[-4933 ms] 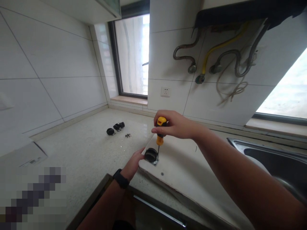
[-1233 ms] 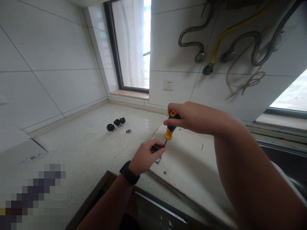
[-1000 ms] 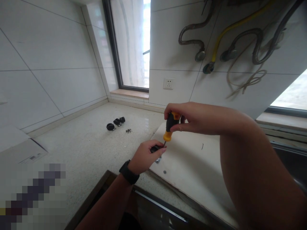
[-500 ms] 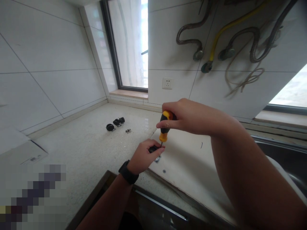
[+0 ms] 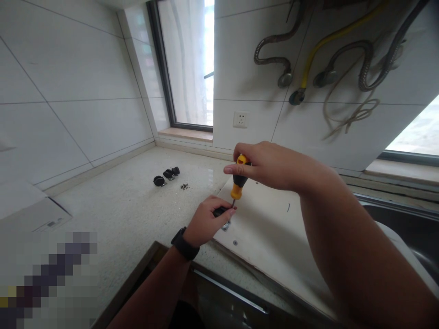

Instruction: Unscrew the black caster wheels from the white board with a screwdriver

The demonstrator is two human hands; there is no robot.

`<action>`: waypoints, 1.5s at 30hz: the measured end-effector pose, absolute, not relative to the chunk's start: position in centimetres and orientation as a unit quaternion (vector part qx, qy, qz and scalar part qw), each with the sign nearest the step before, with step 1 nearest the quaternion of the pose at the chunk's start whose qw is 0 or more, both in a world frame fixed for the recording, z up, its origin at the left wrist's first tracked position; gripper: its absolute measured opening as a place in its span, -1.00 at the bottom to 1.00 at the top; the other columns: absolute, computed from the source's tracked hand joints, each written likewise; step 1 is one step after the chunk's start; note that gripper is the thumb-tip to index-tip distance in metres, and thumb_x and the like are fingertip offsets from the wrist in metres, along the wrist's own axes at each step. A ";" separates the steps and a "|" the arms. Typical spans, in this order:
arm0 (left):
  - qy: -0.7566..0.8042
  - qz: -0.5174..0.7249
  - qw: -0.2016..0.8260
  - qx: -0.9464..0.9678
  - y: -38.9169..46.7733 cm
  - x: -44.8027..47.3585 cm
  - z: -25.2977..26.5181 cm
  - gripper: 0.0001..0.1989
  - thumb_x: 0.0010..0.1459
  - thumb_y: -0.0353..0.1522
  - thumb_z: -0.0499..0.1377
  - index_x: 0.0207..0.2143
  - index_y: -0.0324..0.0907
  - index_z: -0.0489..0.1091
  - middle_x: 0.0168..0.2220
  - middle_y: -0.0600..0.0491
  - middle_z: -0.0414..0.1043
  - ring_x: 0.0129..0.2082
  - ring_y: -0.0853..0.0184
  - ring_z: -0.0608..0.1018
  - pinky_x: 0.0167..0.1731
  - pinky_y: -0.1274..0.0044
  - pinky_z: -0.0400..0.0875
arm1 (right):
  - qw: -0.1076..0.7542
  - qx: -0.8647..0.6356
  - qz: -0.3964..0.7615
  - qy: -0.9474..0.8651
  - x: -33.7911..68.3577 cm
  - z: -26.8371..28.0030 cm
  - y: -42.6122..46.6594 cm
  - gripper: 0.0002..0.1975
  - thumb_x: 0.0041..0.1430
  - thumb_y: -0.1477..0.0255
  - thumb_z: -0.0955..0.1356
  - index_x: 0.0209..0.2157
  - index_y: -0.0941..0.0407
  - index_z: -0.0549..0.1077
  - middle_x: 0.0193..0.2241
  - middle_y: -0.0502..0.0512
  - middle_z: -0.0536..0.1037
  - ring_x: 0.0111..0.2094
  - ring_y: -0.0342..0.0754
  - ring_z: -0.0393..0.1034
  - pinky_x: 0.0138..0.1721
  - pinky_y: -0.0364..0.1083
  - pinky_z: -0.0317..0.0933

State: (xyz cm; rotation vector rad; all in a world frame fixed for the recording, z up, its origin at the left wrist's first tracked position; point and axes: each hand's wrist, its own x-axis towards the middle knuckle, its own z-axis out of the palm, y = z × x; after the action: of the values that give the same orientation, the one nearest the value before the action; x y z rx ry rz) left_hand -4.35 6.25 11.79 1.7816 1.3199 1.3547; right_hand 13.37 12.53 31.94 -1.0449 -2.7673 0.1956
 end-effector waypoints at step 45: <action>0.531 0.483 0.229 0.657 6.6 -4.3 11.0 -0.85 0.24 -0.24 0.33 -0.28 -0.12 0.52 -0.25 0.03 0.52 -0.20 0.23 0.56 -0.10 0.35 0.40 | 0.198 -0.154 0.420 -0.872 13.3 29.1 16.3 -0.54 -0.11 0.35 0.64 -0.27 0.09 0.39 -0.39 -0.06 0.53 -0.36 -0.10 0.51 -0.40 -0.13 0.39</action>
State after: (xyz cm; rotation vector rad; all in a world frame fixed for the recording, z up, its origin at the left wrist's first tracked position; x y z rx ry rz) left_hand -4.28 6.60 11.05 1.8094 1.4628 1.3284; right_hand 13.29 16.35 29.12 -0.4321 -2.4401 1.1739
